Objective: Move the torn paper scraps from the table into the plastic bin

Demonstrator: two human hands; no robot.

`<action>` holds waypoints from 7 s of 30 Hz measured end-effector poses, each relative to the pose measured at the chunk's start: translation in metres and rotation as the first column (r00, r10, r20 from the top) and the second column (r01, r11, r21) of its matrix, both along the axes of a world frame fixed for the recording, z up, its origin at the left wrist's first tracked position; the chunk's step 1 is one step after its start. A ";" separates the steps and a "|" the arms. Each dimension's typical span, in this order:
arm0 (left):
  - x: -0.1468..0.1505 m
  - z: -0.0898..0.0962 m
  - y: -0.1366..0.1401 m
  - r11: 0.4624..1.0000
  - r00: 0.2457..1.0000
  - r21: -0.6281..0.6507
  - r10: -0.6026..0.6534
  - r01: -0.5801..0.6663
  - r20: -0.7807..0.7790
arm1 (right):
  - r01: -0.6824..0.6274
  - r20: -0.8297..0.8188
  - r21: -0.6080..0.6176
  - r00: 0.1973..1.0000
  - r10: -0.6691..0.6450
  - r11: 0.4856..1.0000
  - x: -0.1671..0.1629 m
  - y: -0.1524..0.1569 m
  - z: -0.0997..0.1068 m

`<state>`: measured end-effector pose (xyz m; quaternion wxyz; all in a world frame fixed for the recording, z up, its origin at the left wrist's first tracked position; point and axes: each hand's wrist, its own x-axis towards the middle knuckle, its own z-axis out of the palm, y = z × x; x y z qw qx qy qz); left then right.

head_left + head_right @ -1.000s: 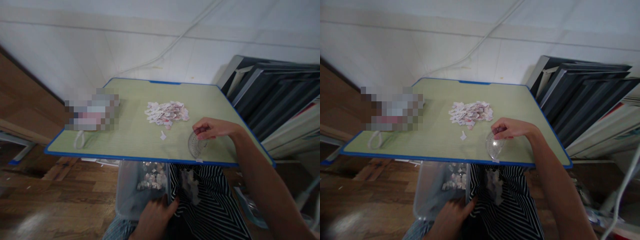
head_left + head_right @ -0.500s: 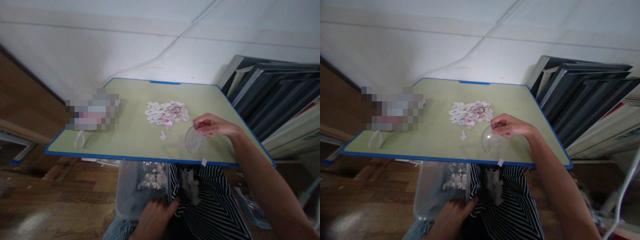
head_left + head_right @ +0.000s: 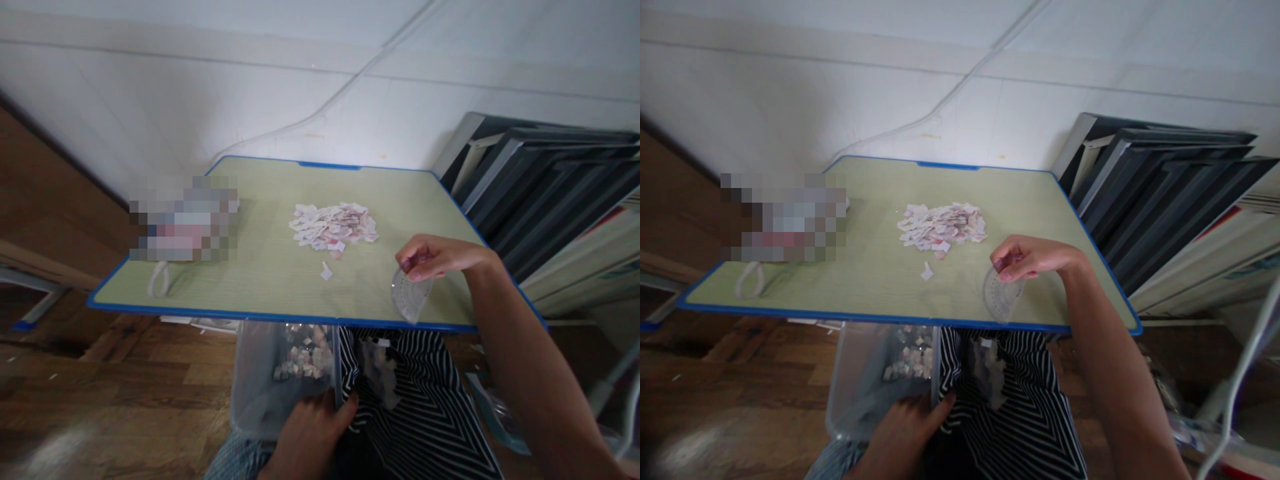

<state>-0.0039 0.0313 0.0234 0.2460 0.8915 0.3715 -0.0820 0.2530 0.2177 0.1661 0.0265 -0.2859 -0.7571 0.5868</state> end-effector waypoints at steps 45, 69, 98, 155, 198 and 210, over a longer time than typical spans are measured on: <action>0.001 0.004 0.001 1.000 1.000 -0.025 -0.012 0.012 -0.016 | 0.526 -0.366 0.354 0.839 -0.404 0.773 -0.055 -0.003 -0.031; 0.002 0.006 0.002 1.000 0.999 -0.026 -0.016 0.015 -0.033 | 0.434 -0.379 0.410 0.881 -0.283 0.802 -0.065 -0.011 -0.028; 0.001 0.004 0.001 1.000 0.998 0.001 -0.031 0.031 -0.057 | 0.387 -0.296 0.452 0.915 -0.274 0.804 -0.063 -0.012 -0.023; 0.000 0.003 0.000 1.000 1.000 -0.004 0.014 -0.014 -0.015 | 0.041 0.050 0.279 0.997 -0.057 0.959 -0.016 -0.003 0.001; 0.002 0.006 0.002 1.000 0.999 -0.011 -0.020 0.020 -0.032 | 0.099 -0.116 0.481 0.992 -0.049 0.871 -0.062 -0.006 -0.030; 0.002 0.005 0.001 1.000 0.999 -0.012 -0.023 0.023 -0.033 | 0.261 -0.087 0.486 0.964 -0.251 0.834 -0.048 0.001 -0.029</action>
